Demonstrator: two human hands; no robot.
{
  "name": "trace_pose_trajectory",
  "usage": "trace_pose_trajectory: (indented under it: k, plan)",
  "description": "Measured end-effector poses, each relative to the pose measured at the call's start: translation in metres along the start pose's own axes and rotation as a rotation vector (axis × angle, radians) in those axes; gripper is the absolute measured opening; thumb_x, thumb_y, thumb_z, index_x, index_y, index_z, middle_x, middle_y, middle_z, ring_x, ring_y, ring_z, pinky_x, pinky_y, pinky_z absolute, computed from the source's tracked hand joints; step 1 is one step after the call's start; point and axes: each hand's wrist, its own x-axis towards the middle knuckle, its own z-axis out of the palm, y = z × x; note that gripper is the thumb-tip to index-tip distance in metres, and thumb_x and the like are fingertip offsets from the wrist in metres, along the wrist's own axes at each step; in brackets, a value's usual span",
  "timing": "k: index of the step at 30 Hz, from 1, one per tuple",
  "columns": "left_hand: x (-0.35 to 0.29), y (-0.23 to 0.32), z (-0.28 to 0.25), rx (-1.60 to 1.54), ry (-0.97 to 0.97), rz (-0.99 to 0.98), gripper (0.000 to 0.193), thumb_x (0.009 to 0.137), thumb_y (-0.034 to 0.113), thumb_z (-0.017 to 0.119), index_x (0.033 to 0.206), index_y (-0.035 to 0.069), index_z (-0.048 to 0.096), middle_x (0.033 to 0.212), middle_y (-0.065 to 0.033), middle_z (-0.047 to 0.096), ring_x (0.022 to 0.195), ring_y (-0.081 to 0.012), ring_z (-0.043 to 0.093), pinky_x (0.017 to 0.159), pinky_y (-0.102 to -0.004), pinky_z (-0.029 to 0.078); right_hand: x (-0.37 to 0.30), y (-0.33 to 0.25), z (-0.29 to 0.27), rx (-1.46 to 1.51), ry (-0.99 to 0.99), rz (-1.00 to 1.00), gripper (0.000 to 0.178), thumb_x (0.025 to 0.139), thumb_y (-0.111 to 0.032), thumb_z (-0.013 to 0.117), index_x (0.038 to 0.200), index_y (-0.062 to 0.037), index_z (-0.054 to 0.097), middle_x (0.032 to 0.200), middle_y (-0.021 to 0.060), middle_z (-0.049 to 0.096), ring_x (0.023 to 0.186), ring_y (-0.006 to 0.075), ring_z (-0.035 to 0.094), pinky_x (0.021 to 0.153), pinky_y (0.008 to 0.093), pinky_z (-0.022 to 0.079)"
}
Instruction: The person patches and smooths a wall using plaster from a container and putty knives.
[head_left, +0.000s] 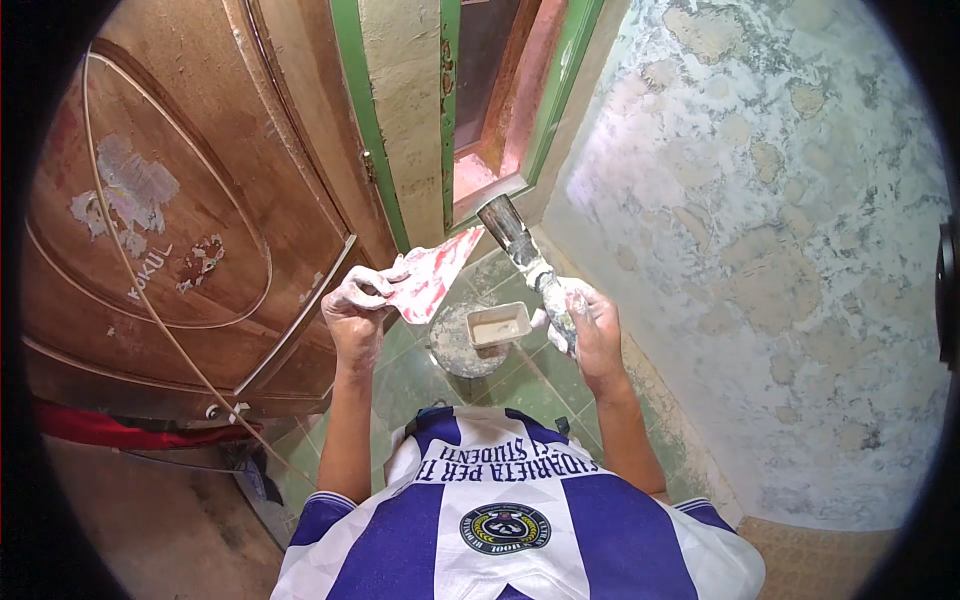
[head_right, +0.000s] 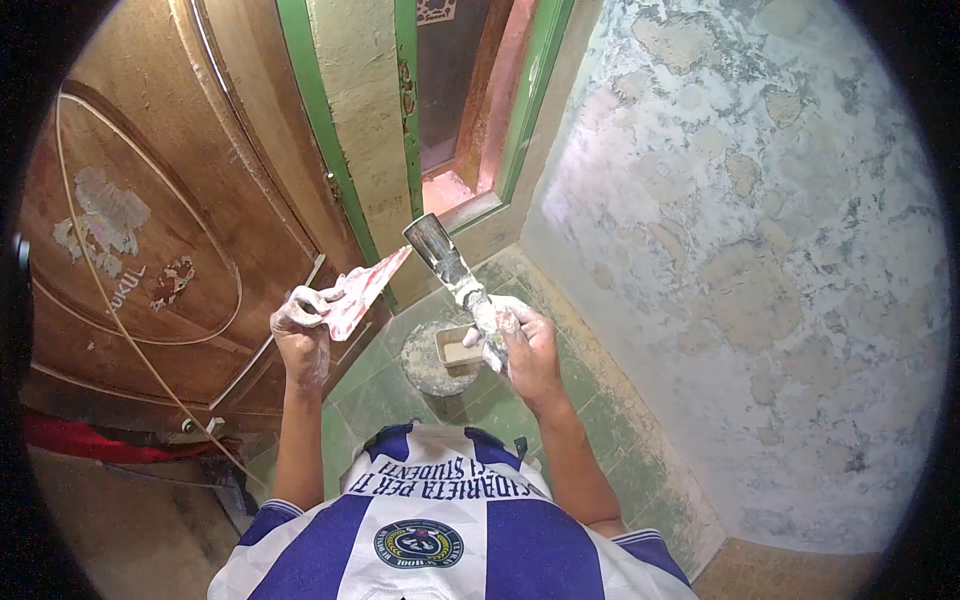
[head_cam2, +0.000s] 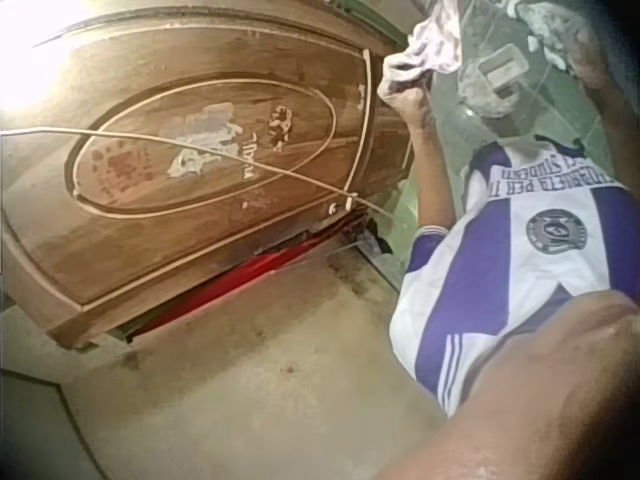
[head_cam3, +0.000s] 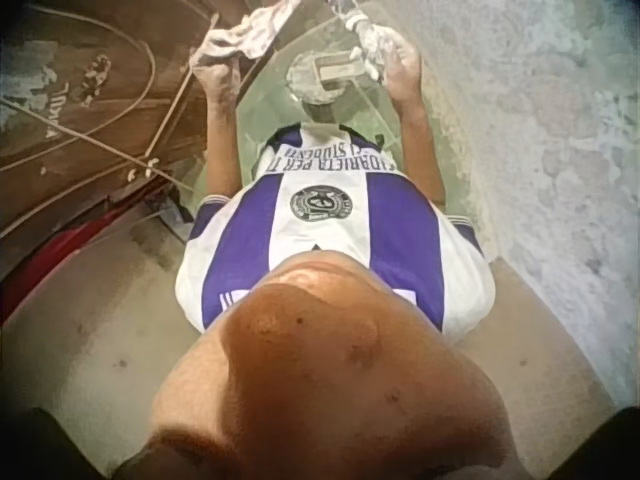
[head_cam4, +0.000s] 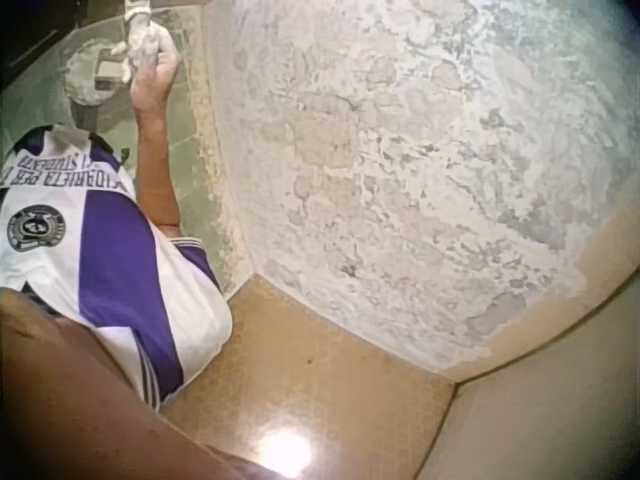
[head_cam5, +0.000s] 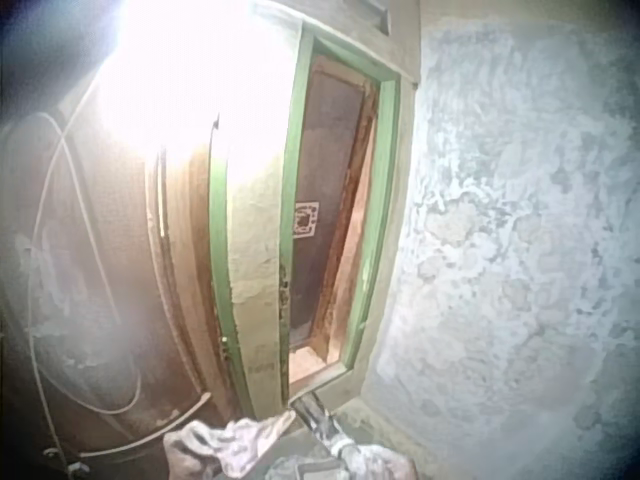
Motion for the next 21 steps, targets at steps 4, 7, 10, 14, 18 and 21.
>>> trace_pose_trajectory:
  k: [4,7,10,14,18,21]
  plan:
    - [0.016,0.007,-0.025,0.020,-0.076,-0.011,0.027,0.064,-0.022,0.069,0.066,0.002,0.057,0.082,-0.0095,0.061,0.091,-0.0288,0.067,0.086,-0.0457,0.055,0.009,-0.006,0.023,-0.054,0.020,0.041,0.030,0.101,-0.021,0.048,0.109,0.0034,0.062,0.079,0.0062,0.068,0.054,0.0026,0.048,0.047,0.0189,0.036]
    - [0.028,0.012,-0.044,0.145,-0.095,0.004,0.027,0.065,-0.021,0.069,0.066,0.003,0.055,0.081,-0.0086,0.061,0.090,-0.0289,0.068,0.087,-0.0448,0.054,0.011,0.000,0.033,-0.100,-0.006,0.057,0.030,0.101,-0.020,0.049,0.111,0.0035,0.064,0.078,0.0054,0.067,0.056,0.0029,0.050,0.048,0.0192,0.037]
    - [0.038,0.016,-0.058,0.227,-0.113,0.012,0.027,0.064,-0.019,0.070,0.065,0.003,0.055,0.081,-0.0080,0.061,0.092,-0.0303,0.067,0.086,-0.0437,0.054,0.008,-0.003,0.048,-0.107,-0.028,0.155,0.031,0.100,-0.021,0.050,0.113,0.0038,0.064,0.077,0.0046,0.067,0.058,0.0034,0.051,0.049,0.0194,0.038]
    - [0.049,0.019,-0.065,0.316,-0.154,0.047,0.026,0.063,-0.021,0.069,0.064,0.002,0.057,0.080,-0.0092,0.063,0.090,-0.0267,0.067,0.083,-0.0417,0.055,0.001,0.001,0.064,-0.155,-0.041,0.163,0.033,0.100,-0.022,0.052,0.116,0.0041,0.063,0.076,0.0040,0.067,0.057,0.0031,0.051,0.047,0.0189,0.037]
    - [0.052,0.016,-0.075,0.338,-0.146,0.125,0.022,0.064,-0.023,0.068,0.068,-0.001,0.064,0.085,-0.0115,0.066,0.086,-0.0231,0.068,0.080,-0.0351,0.056,-0.010,-0.004,0.076,-0.201,-0.086,0.189,0.034,0.100,-0.023,0.052,0.116,0.0048,0.063,0.077,0.0051,0.068,0.055,0.0030,0.050,0.047,0.0190,0.037]
    - [0.055,0.021,-0.070,0.347,-0.187,0.109,0.023,0.063,-0.023,0.067,0.069,-0.001,0.065,0.084,-0.0114,0.066,0.086,-0.0233,0.069,0.081,-0.0358,0.056,-0.007,-0.004,0.076,-0.157,-0.069,0.128,0.033,0.100,-0.022,0.053,0.118,0.0038,0.062,0.079,0.0055,0.068,0.056,0.0036,0.051,0.048,0.0190,0.039]
